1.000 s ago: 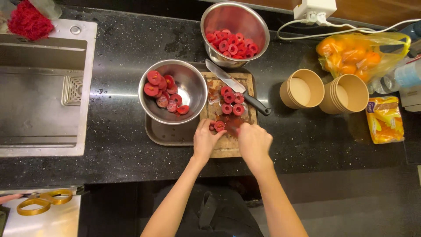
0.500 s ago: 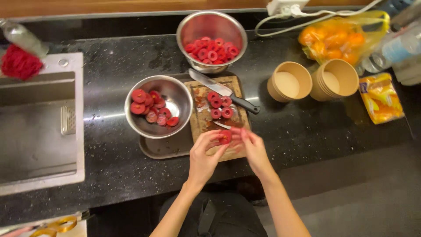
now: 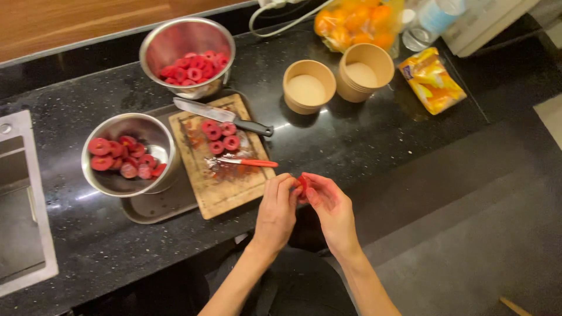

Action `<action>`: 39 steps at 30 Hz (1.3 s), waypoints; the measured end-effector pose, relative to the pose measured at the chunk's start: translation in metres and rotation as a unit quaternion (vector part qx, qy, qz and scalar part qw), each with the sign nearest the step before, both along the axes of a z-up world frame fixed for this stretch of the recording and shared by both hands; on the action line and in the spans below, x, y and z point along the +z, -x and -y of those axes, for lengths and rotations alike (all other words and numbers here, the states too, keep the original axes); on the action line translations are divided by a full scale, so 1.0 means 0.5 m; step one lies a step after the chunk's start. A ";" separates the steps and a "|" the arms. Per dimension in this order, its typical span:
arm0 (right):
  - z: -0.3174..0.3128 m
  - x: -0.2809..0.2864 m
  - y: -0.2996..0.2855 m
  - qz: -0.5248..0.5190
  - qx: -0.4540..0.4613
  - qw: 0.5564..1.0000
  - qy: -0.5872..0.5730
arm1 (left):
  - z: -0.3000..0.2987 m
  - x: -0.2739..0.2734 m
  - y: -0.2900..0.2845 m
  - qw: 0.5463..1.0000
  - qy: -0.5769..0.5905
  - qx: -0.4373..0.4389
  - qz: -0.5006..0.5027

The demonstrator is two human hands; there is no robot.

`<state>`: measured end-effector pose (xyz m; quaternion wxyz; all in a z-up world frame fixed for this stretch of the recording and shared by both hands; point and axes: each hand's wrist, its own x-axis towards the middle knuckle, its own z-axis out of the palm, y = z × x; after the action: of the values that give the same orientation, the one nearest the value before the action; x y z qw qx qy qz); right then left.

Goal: Cutting and pitting red plums or similar stone fruits on a wooden cutting board.

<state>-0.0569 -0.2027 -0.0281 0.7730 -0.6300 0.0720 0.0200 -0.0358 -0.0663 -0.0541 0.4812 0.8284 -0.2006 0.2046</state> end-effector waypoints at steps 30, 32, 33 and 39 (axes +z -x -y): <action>0.432 0.031 0.227 0.447 0.112 0.758 0.461 | 0.340 -0.031 0.249 0.872 0.244 -0.175 -0.386; 0.445 0.035 0.232 0.464 0.138 0.717 0.501 | 0.336 -0.065 0.238 0.834 0.279 -0.217 -0.424; 0.449 0.032 0.238 0.483 0.133 0.679 0.537 | 0.335 -0.078 0.231 0.790 0.298 -0.218 -0.489; 0.456 -0.015 0.244 0.278 -0.014 0.913 0.298 | 0.418 -0.499 0.197 0.864 0.078 -0.118 -0.483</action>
<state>-0.1787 -0.4306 -0.0355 0.5385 -0.8100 -0.1344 -0.1894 -0.1345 -0.2751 -0.3034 0.6015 0.7534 -0.0225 -0.2647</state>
